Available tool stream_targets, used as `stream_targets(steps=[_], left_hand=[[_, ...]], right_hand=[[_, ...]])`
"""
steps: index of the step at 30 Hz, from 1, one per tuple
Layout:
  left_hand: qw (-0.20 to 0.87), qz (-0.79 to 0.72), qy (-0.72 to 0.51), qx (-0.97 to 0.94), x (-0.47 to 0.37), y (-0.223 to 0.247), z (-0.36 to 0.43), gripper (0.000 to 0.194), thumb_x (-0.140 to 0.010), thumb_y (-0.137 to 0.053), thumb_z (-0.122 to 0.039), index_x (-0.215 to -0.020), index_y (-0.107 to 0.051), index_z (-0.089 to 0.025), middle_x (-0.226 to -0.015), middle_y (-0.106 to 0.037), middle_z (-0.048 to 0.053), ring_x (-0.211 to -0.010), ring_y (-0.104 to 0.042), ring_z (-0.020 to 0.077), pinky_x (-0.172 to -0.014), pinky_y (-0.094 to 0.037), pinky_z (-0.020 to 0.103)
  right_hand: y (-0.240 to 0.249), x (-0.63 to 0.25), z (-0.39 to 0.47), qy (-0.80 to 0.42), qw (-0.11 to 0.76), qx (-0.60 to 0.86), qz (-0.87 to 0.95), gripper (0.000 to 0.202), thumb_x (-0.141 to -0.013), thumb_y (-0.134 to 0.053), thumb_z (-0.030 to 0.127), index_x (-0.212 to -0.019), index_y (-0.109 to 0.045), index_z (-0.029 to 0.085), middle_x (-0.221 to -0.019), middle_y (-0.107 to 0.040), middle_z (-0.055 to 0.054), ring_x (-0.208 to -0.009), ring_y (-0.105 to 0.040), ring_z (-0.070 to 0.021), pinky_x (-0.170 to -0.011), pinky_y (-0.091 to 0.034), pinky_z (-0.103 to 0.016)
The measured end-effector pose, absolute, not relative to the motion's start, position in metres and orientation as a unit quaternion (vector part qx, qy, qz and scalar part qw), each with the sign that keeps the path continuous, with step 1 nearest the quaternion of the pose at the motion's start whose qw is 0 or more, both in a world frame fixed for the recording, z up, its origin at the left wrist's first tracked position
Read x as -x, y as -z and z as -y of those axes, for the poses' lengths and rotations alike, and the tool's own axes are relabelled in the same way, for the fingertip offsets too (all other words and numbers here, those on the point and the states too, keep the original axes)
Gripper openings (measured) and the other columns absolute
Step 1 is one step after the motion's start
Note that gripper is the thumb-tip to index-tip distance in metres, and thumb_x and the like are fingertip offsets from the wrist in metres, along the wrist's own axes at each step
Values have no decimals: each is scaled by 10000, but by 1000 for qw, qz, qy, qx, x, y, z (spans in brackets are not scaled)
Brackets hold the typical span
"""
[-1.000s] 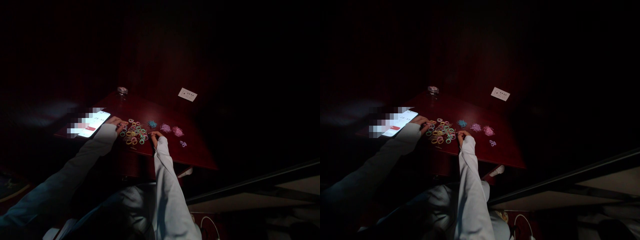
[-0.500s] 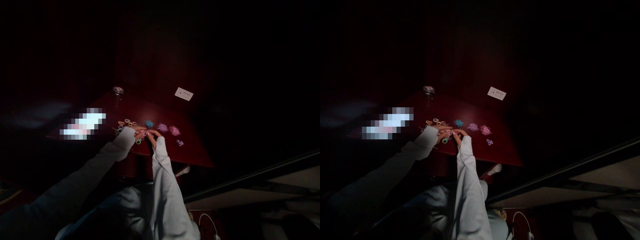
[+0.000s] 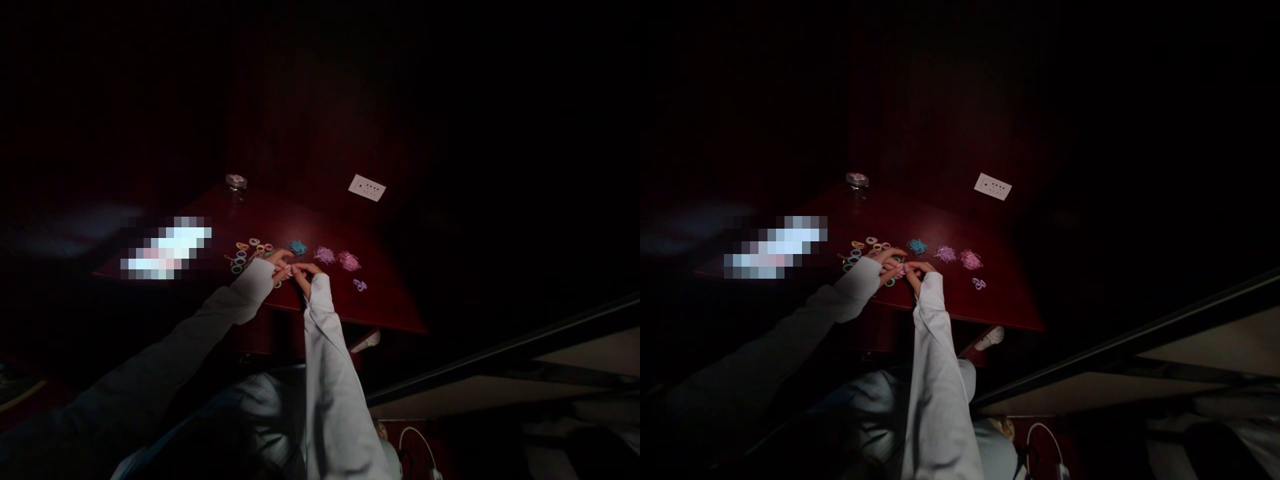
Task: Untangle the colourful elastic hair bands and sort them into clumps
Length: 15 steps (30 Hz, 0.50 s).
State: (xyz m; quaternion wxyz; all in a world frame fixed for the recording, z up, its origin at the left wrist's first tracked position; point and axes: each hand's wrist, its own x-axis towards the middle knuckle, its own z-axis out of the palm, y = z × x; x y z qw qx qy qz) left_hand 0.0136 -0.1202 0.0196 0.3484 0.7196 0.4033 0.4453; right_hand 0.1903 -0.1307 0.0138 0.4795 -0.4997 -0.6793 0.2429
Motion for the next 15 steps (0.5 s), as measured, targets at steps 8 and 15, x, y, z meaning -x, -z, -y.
stream_targets(steps=[8,15], left_hand=[[376,-394,-459,-702,-17,-16,122,413,-909,-636,-354,-1305,-627,-238,-927,-774,64,-811,-755,214,-730,-631,315],[259,-454,-466,-714,11,-8,99,440,-839,-621,-321,-1263,-623,-205,-1126,-776,89,-868,-737,199,-800,-616,343]], right_hand=[[-9,-192,127,-237,519,516,640,366,-847,-698,550,-878,-805,202,-858,-742,-49,-765,-600,-171,-738,-502,-297],[2,-227,112,-237,595,588,494,509,-797,-673,636,-846,-745,135,-707,-683,-50,-614,-535,-144,-597,-433,-279]])
